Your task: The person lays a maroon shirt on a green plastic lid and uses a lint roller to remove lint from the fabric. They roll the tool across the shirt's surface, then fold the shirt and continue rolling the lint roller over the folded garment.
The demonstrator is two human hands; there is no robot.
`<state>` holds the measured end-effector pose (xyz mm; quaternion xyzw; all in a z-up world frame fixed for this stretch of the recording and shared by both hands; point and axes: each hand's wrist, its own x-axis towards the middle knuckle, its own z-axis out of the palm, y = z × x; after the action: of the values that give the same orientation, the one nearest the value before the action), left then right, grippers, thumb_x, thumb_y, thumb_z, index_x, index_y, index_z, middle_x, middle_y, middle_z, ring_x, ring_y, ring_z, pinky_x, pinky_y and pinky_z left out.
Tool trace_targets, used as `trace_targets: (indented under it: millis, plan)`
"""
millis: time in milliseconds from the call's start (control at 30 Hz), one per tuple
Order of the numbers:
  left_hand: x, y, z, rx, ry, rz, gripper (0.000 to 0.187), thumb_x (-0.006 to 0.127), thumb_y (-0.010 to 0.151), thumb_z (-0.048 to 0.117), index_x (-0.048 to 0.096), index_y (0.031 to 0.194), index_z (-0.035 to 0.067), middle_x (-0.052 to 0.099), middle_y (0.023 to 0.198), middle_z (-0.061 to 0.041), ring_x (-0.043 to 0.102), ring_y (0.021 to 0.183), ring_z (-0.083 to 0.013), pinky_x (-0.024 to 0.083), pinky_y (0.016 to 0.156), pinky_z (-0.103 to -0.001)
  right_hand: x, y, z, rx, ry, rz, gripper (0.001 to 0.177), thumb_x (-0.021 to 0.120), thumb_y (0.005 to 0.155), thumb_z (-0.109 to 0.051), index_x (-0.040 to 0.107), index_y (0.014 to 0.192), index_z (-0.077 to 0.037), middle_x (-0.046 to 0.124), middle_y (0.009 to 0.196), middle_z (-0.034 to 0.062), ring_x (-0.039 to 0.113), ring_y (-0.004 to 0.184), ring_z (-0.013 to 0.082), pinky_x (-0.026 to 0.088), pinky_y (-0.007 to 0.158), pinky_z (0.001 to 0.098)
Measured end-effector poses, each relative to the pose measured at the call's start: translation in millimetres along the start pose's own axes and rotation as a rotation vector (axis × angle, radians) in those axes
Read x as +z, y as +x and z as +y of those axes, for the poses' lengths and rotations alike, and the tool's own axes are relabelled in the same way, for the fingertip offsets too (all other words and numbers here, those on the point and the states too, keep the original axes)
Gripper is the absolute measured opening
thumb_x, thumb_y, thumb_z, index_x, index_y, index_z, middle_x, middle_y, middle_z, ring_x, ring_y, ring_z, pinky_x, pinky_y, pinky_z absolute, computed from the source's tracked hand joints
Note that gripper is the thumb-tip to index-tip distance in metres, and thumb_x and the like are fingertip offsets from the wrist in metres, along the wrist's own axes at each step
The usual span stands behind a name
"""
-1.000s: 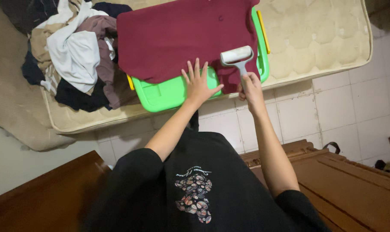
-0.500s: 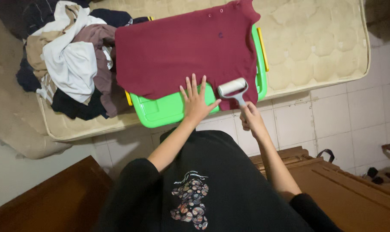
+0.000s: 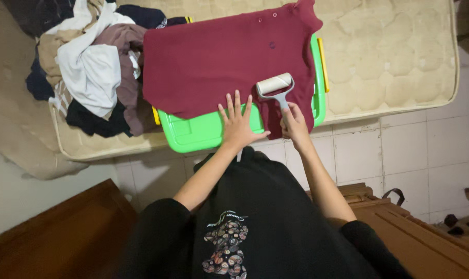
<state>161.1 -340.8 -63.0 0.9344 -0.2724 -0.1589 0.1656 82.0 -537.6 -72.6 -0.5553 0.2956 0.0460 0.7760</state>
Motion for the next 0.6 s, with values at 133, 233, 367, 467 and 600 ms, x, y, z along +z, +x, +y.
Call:
trace_targets:
  millis: [133, 233, 367, 467, 600]
  plan:
    - [7, -2, -1, -0.009, 0.022, 0.025, 0.135, 0.072, 0.064, 0.086, 0.019, 0.164, 0.012, 0.003, 0.169, -0.027, 0.0, 0.156, -0.0505, 0.004, 0.118, -0.076, -20, -22, 18, 0.053, 0.021, -0.018, 0.025, 0.047, 0.109, -0.032, 0.049, 0.125, -0.013, 0.044, 0.062, -0.0029, 0.034, 0.043, 0.0036, 0.025, 0.038, 0.0203]
    - [7, -1, 0, -0.013, 0.057, 0.046, 0.137, 0.071, 0.062, 0.088, 0.018, 0.164, 0.013, 0.003, 0.169, -0.026, 0.0, 0.155, -0.0495, 0.004, 0.118, -0.076, -31, -43, 25, 0.017, -0.015, -0.056, 0.027, 0.049, 0.11, -0.028, 0.048, 0.13, -0.01, 0.045, 0.07, -0.0047, 0.036, 0.049, 0.0035, 0.023, 0.038, 0.0213]
    - [8, -1, 2, -0.013, 0.075, 0.054, 0.14, 0.07, 0.059, 0.091, 0.018, 0.165, 0.014, 0.002, 0.169, -0.026, -0.001, 0.156, -0.0489, 0.003, 0.118, -0.076, -36, -61, 16, -0.02, -0.014, -0.049, 0.047, 0.046, 0.107, -0.023, 0.034, 0.153, -0.017, 0.042, 0.062, -0.0033, 0.032, 0.044, 0.004, 0.024, 0.036, 0.0208]
    - [10, 0, 4, -0.04, 0.104, -0.023, 0.145, 0.069, 0.055, 0.094, 0.016, 0.163, 0.014, 0.001, 0.168, -0.026, -0.003, 0.155, -0.0492, 0.002, 0.118, -0.075, -24, -60, 2, -0.138, -0.013, -0.086, 0.06, 0.042, 0.106, -0.018, 0.026, 0.164, -0.02, 0.041, 0.063, -0.0033, 0.034, 0.046, 0.0042, 0.028, 0.037, 0.0212]
    - [15, -3, 3, -0.028, 0.107, 0.054, 0.145, 0.071, 0.053, 0.092, 0.019, 0.164, 0.015, 0.003, 0.169, -0.025, -0.001, 0.156, -0.0484, 0.003, 0.118, -0.074, -4, -25, -16, -0.109, -0.045, -0.096, 0.053, 0.036, 0.107, -0.02, 0.036, 0.16, -0.018, 0.047, 0.063, -0.002, 0.037, 0.044, 0.0049, 0.033, 0.038, 0.0219]
